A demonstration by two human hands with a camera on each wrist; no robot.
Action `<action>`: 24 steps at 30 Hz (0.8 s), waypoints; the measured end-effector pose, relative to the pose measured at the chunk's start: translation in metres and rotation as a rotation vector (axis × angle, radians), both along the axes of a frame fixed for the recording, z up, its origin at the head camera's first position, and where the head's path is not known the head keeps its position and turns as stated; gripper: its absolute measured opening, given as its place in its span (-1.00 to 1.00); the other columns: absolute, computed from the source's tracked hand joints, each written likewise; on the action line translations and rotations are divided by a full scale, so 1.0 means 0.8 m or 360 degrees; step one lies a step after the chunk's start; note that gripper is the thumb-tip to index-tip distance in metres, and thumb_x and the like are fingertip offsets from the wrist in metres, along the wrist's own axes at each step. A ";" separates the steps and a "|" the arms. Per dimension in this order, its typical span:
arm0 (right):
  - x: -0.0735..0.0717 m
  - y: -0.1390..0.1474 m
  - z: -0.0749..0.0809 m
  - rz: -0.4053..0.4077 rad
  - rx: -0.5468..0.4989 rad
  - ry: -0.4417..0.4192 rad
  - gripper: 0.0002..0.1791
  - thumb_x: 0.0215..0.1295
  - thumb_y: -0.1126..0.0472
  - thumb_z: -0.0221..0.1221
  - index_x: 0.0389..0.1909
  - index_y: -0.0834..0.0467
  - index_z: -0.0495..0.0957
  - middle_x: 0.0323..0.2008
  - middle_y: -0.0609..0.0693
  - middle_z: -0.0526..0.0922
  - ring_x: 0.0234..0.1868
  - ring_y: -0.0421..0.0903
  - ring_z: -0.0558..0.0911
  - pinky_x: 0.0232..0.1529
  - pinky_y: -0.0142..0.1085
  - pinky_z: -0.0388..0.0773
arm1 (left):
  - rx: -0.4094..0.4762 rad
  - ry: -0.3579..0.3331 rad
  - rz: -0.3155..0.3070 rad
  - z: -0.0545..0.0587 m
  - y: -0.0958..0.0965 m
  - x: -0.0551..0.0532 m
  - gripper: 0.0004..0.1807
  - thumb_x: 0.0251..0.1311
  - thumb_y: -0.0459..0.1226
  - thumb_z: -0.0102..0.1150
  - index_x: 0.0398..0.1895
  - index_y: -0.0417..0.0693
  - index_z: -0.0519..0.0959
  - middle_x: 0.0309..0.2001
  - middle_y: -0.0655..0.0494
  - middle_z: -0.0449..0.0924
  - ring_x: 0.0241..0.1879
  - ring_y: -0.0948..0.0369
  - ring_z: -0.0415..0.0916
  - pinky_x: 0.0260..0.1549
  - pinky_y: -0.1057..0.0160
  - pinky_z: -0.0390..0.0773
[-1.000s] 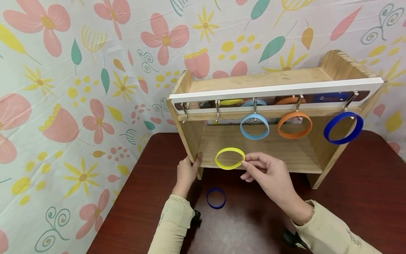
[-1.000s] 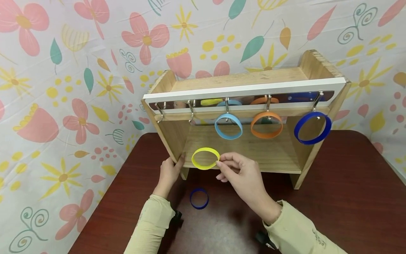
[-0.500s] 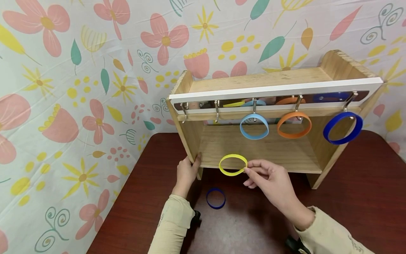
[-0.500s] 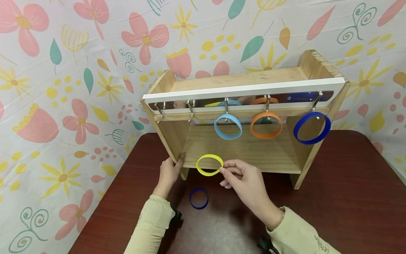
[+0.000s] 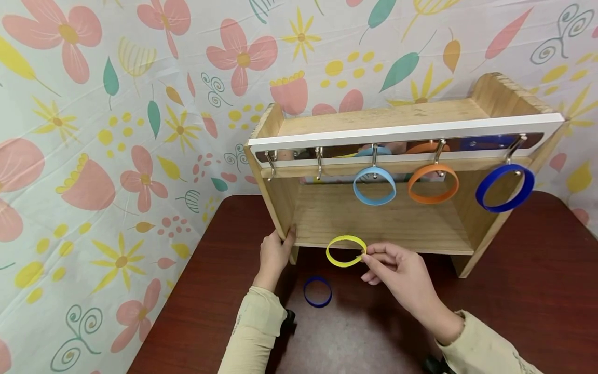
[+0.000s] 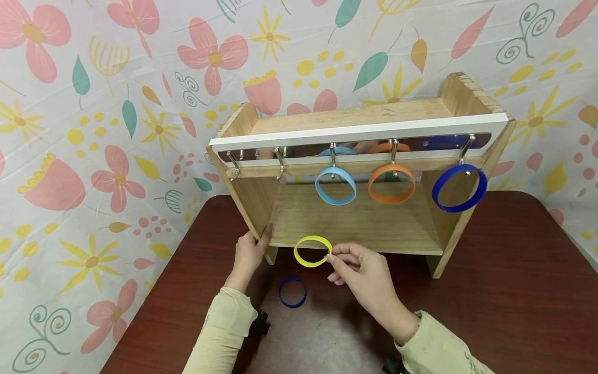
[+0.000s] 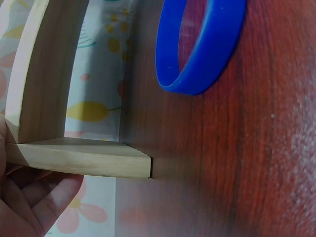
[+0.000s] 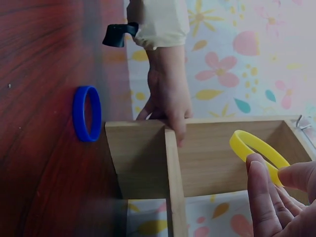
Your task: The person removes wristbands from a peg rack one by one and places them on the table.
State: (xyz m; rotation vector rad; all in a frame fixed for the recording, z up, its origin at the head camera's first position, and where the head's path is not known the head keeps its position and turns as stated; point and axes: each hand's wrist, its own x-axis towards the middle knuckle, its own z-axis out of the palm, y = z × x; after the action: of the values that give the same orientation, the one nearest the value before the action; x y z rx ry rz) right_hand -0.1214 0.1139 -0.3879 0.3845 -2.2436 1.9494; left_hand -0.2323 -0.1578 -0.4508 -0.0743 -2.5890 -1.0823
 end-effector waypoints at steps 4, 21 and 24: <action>0.001 0.000 -0.005 -0.0009 0.0015 -0.0024 -0.79 0.32 0.27 0.25 -0.18 0.36 0.57 -0.38 0.09 0.73 -0.51 -0.06 0.71 -0.46 -0.22 0.63 | 0.0005 -0.0002 -0.0003 0.001 0.001 0.000 -0.62 0.41 0.00 0.04 -0.24 -0.13 0.63 -0.60 0.04 0.60 -0.68 0.24 0.50 -0.73 0.29 0.45; 0.001 0.004 -0.024 -0.0020 0.0026 -0.0101 -0.82 0.30 0.34 0.24 -0.17 0.39 0.55 -0.38 0.13 0.72 -0.53 -0.03 0.70 -0.48 -0.20 0.63 | -0.0005 -0.0011 0.0015 0.001 0.001 0.001 -0.62 0.40 0.00 0.05 -0.22 -0.13 0.64 -0.55 0.01 0.63 -0.64 0.21 0.54 -0.70 0.27 0.48; 0.002 0.005 -0.027 -0.0021 0.0042 -0.0129 -0.82 0.30 0.33 0.24 -0.17 0.38 0.56 -0.38 0.13 0.72 -0.54 -0.04 0.70 -0.48 -0.21 0.63 | -0.0007 -0.0009 0.0013 0.002 0.001 0.001 -0.62 0.40 0.00 0.04 -0.24 -0.13 0.64 -0.56 0.01 0.62 -0.63 0.21 0.54 -0.69 0.27 0.48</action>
State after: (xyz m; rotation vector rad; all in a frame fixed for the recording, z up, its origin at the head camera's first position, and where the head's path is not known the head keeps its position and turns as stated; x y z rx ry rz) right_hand -0.1200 0.1177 -0.4094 0.2979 -2.3170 1.9645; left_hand -0.2316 -0.1568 -0.4493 -0.0612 -2.5947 -1.0754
